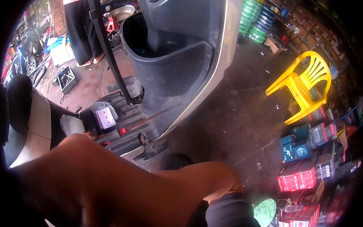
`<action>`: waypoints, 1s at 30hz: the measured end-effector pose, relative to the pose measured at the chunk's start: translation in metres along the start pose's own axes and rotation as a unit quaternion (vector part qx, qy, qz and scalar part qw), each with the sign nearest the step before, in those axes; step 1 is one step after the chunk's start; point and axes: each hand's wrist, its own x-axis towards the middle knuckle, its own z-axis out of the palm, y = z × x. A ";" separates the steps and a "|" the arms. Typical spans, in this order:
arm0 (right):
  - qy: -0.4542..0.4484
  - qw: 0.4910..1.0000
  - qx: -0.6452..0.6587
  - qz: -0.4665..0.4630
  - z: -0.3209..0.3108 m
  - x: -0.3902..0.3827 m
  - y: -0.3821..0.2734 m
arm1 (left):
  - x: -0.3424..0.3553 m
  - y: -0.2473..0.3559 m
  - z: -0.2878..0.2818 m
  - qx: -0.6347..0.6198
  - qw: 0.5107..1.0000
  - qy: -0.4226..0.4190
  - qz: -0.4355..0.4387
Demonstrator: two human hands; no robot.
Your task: The person unfastens the inner body panel of an electric scooter using a screwdriver and removes the panel by hand.
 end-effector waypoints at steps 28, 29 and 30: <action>0.092 0.995 0.013 -0.042 0.022 0.009 0.034 | 0.003 -0.019 0.004 0.001 0.999 0.006 0.046; 0.137 0.990 -0.019 -0.037 0.015 -0.004 0.040 | 0.003 -0.019 0.010 -0.016 1.000 -0.005 0.009; 0.203 0.976 -0.072 -0.025 0.008 -0.020 0.044 | 0.004 -0.018 0.016 -0.032 0.999 -0.018 -0.027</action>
